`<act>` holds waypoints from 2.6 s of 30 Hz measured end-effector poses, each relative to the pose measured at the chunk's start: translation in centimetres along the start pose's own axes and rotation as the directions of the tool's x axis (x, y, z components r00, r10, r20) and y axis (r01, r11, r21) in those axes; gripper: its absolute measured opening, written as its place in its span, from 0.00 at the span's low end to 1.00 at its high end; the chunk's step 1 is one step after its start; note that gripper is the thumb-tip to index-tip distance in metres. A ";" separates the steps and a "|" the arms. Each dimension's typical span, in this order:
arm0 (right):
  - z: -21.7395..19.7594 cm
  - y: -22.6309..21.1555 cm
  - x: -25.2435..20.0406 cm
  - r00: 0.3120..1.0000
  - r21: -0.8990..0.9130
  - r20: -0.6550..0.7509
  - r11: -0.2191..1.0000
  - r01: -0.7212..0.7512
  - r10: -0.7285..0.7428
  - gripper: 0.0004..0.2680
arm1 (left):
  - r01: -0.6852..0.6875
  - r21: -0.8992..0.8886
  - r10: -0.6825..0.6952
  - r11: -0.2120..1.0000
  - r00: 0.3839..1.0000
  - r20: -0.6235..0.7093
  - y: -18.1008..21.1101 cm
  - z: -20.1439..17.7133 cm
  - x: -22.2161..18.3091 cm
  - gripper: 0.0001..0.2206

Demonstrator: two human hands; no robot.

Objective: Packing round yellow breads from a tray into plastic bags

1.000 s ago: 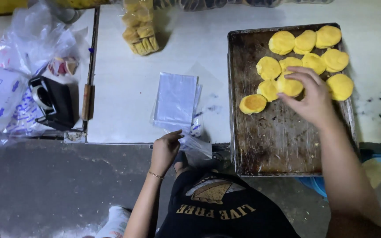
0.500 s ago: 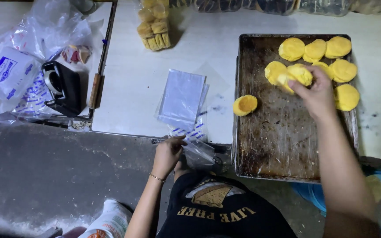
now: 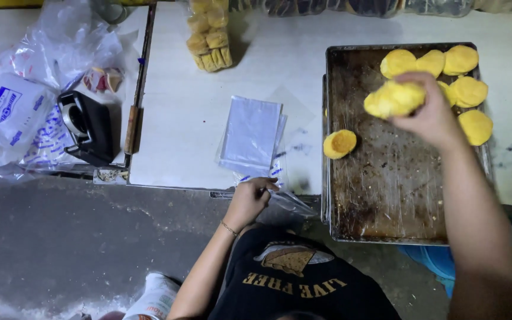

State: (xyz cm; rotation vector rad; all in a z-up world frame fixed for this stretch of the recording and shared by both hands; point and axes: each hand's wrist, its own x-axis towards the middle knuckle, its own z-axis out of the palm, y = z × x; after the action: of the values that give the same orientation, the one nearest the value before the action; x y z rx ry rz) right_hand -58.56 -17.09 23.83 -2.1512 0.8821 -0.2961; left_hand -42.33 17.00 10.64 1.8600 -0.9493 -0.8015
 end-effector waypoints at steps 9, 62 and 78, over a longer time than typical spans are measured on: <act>3.9 5.0 -5.4 0.970 0.252 -0.191 0.947 0.198 -0.152 0.29 | -0.014 -0.044 0.025 0.999 0.962 0.273 0.0 -0.7 4.3 0.16; 4.6 8.8 -15.9 0.867 0.189 -0.484 0.953 0.238 -0.121 0.26 | -0.428 0.085 0.430 0.900 0.903 0.002 8.1 13.7 6.9 0.36; 3.9 8.9 -14.7 0.801 -0.010 0.244 0.824 0.566 -0.547 0.24 | -0.401 0.149 0.408 0.904 0.913 -0.016 15.4 -8.2 -1.5 0.18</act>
State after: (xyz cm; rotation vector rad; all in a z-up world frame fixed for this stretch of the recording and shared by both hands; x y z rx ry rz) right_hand -71.95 -9.02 15.71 -2.4294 0.1046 -0.2917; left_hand -40.87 16.63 28.04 1.7045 -1.3363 -0.4434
